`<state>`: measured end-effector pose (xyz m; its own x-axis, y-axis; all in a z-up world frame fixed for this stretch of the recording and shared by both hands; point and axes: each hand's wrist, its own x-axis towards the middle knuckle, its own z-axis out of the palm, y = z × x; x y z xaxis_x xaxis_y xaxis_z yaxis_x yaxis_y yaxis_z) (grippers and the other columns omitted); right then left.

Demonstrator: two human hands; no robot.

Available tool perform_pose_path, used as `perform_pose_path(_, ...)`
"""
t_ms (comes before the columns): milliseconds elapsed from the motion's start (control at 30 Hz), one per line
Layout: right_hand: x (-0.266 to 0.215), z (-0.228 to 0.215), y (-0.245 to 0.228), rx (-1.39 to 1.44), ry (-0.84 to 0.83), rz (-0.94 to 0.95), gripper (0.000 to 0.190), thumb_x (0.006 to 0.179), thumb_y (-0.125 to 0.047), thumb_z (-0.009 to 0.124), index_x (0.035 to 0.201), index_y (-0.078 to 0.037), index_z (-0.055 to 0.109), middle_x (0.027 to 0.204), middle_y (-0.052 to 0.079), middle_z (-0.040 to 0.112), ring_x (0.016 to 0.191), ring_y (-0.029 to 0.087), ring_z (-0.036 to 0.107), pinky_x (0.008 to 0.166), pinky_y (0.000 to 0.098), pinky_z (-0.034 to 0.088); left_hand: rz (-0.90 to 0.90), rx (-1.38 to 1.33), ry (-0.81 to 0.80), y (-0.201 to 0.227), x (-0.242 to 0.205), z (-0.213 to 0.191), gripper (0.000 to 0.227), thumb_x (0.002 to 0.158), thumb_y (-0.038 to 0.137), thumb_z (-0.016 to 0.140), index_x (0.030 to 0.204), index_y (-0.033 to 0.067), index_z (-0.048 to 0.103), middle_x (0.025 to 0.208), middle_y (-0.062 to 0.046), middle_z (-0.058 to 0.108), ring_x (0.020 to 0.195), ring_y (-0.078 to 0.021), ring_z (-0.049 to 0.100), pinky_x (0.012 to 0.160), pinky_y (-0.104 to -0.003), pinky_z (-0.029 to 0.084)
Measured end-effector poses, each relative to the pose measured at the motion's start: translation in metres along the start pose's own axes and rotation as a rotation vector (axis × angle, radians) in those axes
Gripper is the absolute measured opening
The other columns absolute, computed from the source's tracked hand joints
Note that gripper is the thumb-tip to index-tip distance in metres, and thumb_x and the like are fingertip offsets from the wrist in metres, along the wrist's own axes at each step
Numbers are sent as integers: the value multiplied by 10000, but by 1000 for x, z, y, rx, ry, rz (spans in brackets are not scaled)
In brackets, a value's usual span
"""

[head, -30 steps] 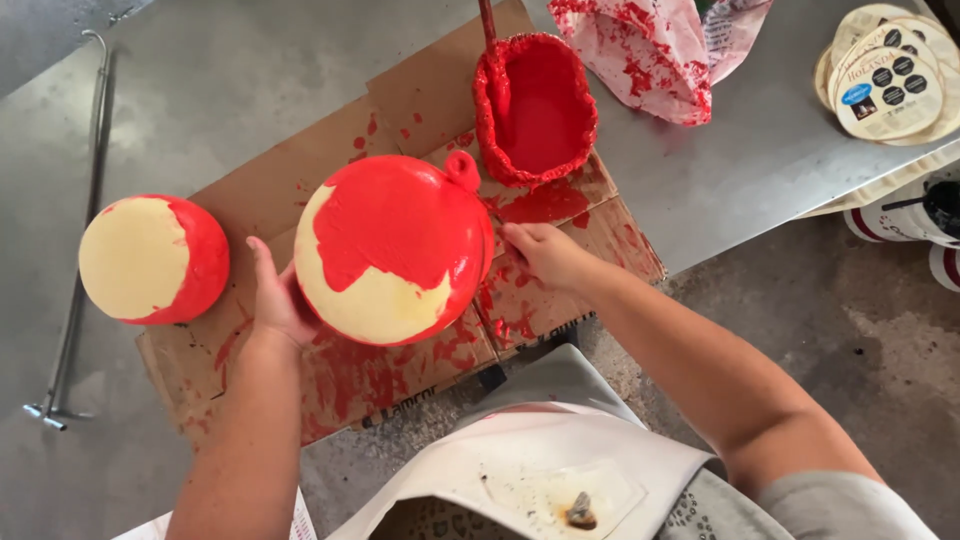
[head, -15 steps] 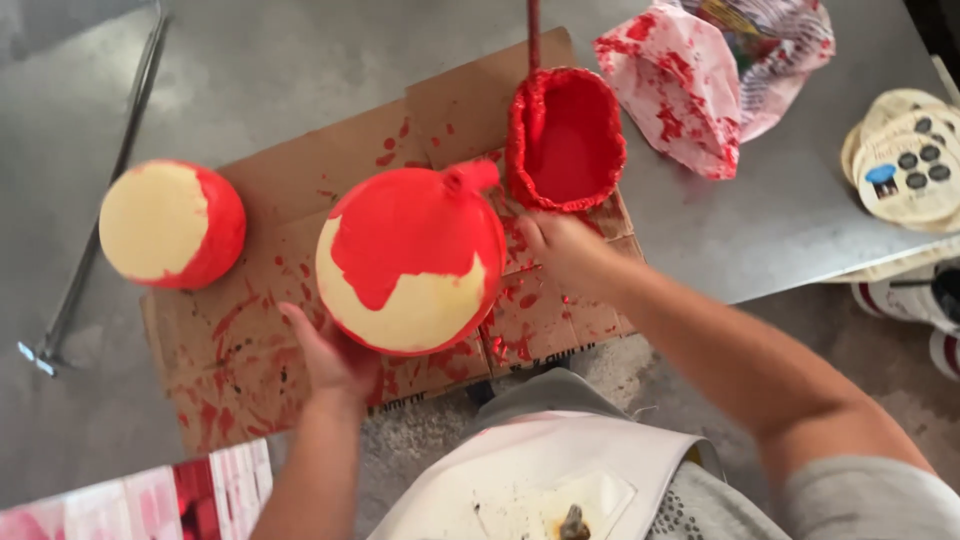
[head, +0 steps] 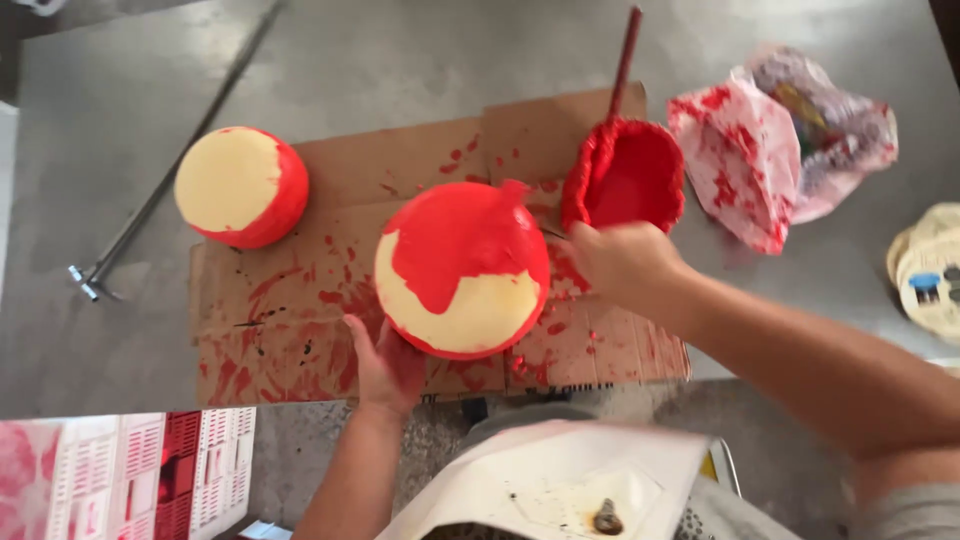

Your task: Waxing cheese wheels by applying red wax with a brush at a waxing station

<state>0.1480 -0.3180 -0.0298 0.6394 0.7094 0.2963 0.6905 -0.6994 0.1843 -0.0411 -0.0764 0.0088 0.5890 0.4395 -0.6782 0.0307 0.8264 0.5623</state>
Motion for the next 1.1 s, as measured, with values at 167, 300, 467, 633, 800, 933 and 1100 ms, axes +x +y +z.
perform_pose_path(167,103,27,-37,-61,-54,-516,77,860,-170,571,845,-238,603,735,10,492,581,254,588,300,497,397,0,14,-38,-13,14,-20,986,852,866,346,1551,180,460,1548,-103,501,1474,-308,427,1267,-460,290)
perform_pose_path(300,63,26,-33,-34,-68,-453,67,823,-162,627,802,-226,624,657,-8,487,556,241,583,289,503,369,-18,46,-47,-11,27,-36,977,869,866,300,1547,182,467,1526,-96,522,1453,-286,452,1244,-444,326)
perform_pose_path(467,-50,13,33,-144,-28,-485,65,831,-192,593,802,-250,599,695,9,519,504,251,556,432,447,385,-31,38,-63,-18,44,-68,957,887,876,346,1456,140,568,1319,-80,623,1245,-240,580,1086,-400,445)
perform_pose_path(633,-13,-23,14,-83,39,-290,138,926,-274,532,794,-235,526,595,-19,468,441,226,543,432,418,401,-77,18,-95,-18,44,-73,1026,845,886,409,1472,82,527,1354,-129,591,1280,-285,558,1126,-436,447)
perform_pose_path(800,27,24,-18,-123,-41,-449,182,731,-151,699,739,-259,552,668,-25,377,464,213,448,320,422,330,-104,77,-116,-17,37,-64,1011,825,898,423,1434,100,534,1281,-77,604,1213,-248,572,1078,-406,486)
perform_pose_path(933,-35,15,-22,-39,134,-62,163,951,-354,540,820,-260,561,520,-27,400,381,217,498,381,433,381,-136,73,-106,-15,50,-75,1020,812,908,433,1405,88,567,1285,-111,617,1232,-282,580,1105,-447,475)
perform_pose_path(1100,-118,8,-8,26,-33,76,278,1011,-489,486,832,-278,519,458,-16,459,389,241,572,435,384,463,-149,23,-89,-10,57,-91,951,822,896,466,1303,90,614,1190,-113,646,1149,-281,621,1065,-465,514)
